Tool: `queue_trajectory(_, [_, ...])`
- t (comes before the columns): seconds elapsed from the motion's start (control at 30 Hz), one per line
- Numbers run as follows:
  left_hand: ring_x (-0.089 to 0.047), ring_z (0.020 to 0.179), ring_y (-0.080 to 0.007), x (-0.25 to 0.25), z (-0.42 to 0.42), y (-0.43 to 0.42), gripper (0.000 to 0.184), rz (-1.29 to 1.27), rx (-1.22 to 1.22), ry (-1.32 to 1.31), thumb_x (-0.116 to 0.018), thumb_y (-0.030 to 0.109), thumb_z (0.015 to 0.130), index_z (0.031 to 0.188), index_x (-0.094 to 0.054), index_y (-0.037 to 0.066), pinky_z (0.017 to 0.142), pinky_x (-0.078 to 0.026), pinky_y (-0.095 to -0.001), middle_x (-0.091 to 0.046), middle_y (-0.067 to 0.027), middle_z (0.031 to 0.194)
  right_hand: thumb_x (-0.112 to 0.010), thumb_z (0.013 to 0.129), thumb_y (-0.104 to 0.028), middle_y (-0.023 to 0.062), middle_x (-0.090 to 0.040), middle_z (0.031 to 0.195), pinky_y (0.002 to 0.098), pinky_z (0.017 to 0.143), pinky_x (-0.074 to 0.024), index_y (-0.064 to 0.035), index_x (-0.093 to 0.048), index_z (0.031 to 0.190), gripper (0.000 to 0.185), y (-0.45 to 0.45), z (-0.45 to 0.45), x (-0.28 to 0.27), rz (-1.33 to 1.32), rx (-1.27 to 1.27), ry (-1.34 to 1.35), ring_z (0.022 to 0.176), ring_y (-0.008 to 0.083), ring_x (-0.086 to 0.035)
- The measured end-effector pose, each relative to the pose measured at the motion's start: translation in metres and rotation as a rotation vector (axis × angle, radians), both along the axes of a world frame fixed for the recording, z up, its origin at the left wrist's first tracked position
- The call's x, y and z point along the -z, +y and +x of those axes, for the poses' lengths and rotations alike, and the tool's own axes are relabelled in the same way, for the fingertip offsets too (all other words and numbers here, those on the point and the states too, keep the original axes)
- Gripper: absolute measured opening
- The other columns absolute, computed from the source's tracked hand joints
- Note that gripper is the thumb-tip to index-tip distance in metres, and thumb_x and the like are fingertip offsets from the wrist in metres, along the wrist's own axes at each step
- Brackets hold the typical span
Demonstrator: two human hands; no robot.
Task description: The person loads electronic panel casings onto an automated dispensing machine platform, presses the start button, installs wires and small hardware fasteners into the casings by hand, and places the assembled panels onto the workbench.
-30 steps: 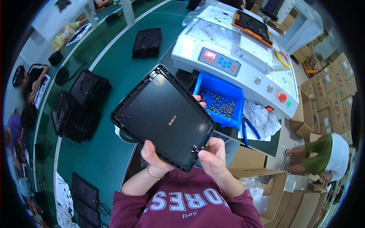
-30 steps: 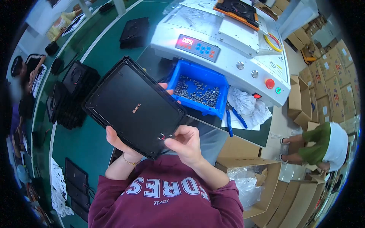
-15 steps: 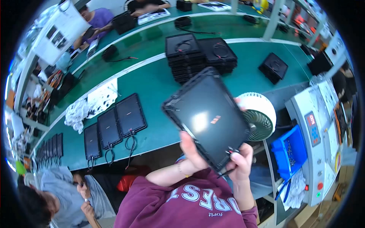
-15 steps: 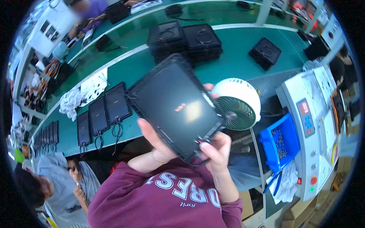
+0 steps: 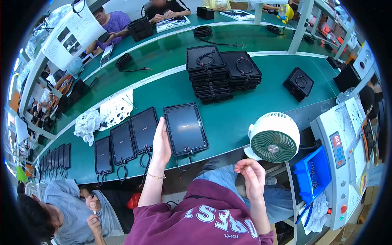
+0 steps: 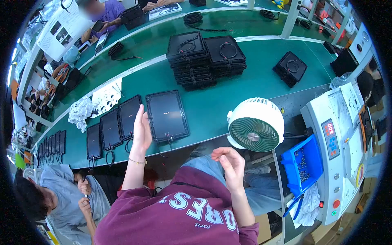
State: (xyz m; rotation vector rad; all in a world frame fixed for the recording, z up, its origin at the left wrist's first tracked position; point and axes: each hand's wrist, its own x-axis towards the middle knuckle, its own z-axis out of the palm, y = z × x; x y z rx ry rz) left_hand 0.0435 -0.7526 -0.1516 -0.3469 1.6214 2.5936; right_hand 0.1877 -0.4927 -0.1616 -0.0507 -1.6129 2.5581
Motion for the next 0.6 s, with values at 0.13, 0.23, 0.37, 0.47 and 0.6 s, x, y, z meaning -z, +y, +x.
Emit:
queue_trajectory(0.13, [-0.048, 0.123, -0.0254, 0.003, -0.011, 0.003, 0.055, -0.722, -0.21, 0.309, -0.053, 0.04, 0.097, 0.129, -0.051, -0.004, 0.106, -0.033, -0.0353, -0.054, -0.0173, 0.129, -0.066, 0.089, -0.017, 0.0114, -0.066, 0.096, 0.03, 0.082, -0.0501, 0.0065, -0.062, 0.103, 0.028, 0.003, 0.004, 0.007, -0.023, 0.023, -0.028, 0.088, 0.0165, -0.063])
queue_trajectory(0.23, [-0.046, 0.118, -0.0387, -0.025, -0.008, 0.021, 0.036, -1.5, -0.483, 0.807, -0.063, 0.021, 0.089, 0.115, -0.055, -0.003, 0.103, -0.034, -0.049, -0.055, -0.0214, 0.114, -0.068, 0.088, -0.015, 0.0104, -0.065, 0.095, 0.0298, 0.08, -0.051, 0.0059, -0.062, 0.1, 0.026, 0.006, 0.011, 0.012, -0.037, 0.032, 0.019, 0.087, 0.016, -0.063])
queue_trajectory(0.37, [-0.045, 0.124, -0.0339, -0.042, 0.003, 0.051, 0.037, -1.393, 0.416, 1.089, -0.069, 0.022, 0.08, 0.108, -0.059, 0.002, 0.111, -0.028, -0.053, -0.056, -0.0142, 0.112, -0.07, 0.085, -0.014, 0.0096, -0.064, 0.093, 0.0292, 0.079, -0.0506, 0.0051, -0.063, 0.097, 0.024, 0.011, 0.017, 0.013, -0.04, 0.023, 0.044, 0.085, 0.0154, -0.062])
queue_trajectory(0.47, [-0.044, 0.127, -0.031, -0.023, 0.006, 0.068, 0.036, -1.614, 0.684, 1.142, -0.069, 0.023, 0.072, 0.101, -0.059, 0.004, 0.116, -0.02, -0.0571, -0.056, -0.011, 0.112, -0.071, 0.085, -0.014, 0.0094, -0.064, 0.092, 0.0286, 0.079, -0.0499, 0.0047, -0.063, 0.095, 0.023, 0.011, 0.017, 0.016, -0.027, 0.03, 0.04, 0.084, 0.0152, -0.062])
queue_trajectory(0.6, [-0.043, 0.128, -0.0302, -0.02, -0.015, 0.054, 0.031, -1.707, 0.699, 1.097, -0.065, 0.015, 0.068, 0.096, -0.059, 0.004, 0.116, -0.017, -0.0587, -0.056, -0.0092, 0.111, -0.071, 0.084, -0.014, 0.0091, -0.063, 0.092, 0.0282, 0.078, -0.049, 0.0043, -0.062, 0.095, 0.023, 0.012, 0.02, 0.022, -0.025, 0.024, 0.033, 0.083, 0.0147, -0.061])
